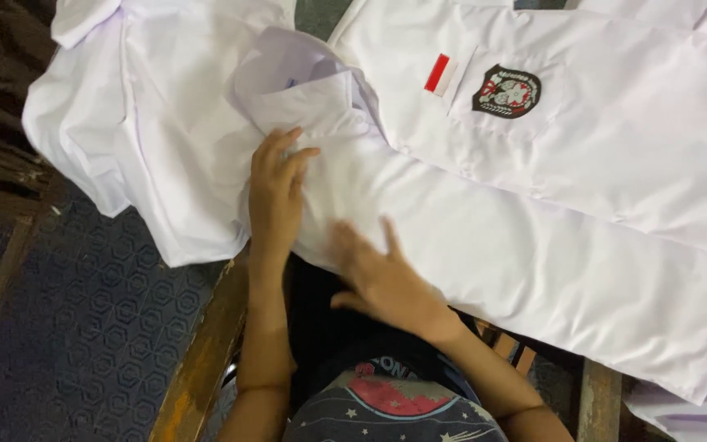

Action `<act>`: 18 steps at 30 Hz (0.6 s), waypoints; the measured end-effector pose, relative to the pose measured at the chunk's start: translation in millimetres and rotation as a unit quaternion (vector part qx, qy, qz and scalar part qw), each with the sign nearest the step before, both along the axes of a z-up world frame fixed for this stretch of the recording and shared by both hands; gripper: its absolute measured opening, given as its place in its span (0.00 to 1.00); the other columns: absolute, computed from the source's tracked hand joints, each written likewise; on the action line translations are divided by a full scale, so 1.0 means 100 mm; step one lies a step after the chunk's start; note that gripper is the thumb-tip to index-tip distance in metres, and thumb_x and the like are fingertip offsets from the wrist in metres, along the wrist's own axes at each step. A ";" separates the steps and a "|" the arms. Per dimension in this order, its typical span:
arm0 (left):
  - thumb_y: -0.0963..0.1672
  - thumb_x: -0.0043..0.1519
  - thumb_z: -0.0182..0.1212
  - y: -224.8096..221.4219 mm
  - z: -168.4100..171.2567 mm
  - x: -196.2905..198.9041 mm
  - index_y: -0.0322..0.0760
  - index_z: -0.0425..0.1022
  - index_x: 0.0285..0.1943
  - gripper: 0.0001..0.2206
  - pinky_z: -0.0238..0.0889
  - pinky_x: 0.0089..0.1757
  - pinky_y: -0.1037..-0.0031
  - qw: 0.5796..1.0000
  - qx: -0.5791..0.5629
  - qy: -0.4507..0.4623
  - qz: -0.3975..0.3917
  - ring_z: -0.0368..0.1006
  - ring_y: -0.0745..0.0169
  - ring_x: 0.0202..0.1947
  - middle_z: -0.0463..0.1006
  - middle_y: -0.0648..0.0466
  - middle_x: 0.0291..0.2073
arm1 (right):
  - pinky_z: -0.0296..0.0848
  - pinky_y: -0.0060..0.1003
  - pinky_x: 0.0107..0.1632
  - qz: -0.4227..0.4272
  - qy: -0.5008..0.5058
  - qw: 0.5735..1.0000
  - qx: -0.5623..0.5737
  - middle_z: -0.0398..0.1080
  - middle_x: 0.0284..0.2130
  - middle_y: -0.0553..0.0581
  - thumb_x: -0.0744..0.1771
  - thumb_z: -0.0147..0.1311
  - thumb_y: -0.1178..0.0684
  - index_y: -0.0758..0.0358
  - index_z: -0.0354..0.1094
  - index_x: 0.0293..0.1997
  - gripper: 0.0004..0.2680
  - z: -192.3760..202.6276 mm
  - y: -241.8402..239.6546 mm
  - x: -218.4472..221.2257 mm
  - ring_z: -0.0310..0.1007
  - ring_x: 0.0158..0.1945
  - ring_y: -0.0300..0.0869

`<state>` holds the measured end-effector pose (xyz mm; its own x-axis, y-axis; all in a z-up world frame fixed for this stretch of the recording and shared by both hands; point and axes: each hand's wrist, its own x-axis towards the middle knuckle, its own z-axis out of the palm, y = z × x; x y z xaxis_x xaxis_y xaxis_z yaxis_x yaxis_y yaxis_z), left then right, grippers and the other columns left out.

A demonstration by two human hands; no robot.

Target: Folding white shirts and trimming loose threads with snips in a factory setting.

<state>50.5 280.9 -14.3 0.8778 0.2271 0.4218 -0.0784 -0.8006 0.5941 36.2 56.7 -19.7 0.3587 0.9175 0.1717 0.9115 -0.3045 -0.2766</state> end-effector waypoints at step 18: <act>0.49 0.71 0.49 -0.87 -0.11 0.19 0.46 0.65 0.75 0.22 0.47 0.65 0.54 0.973 0.216 0.033 -0.069 0.60 0.49 0.72 0.66 0.51 0.72 | 0.52 0.44 0.71 -0.373 -0.100 0.922 0.032 0.62 0.70 0.48 0.74 0.37 0.41 0.49 0.60 0.73 0.18 0.05 -1.25 0.43 0.59 0.72 0.42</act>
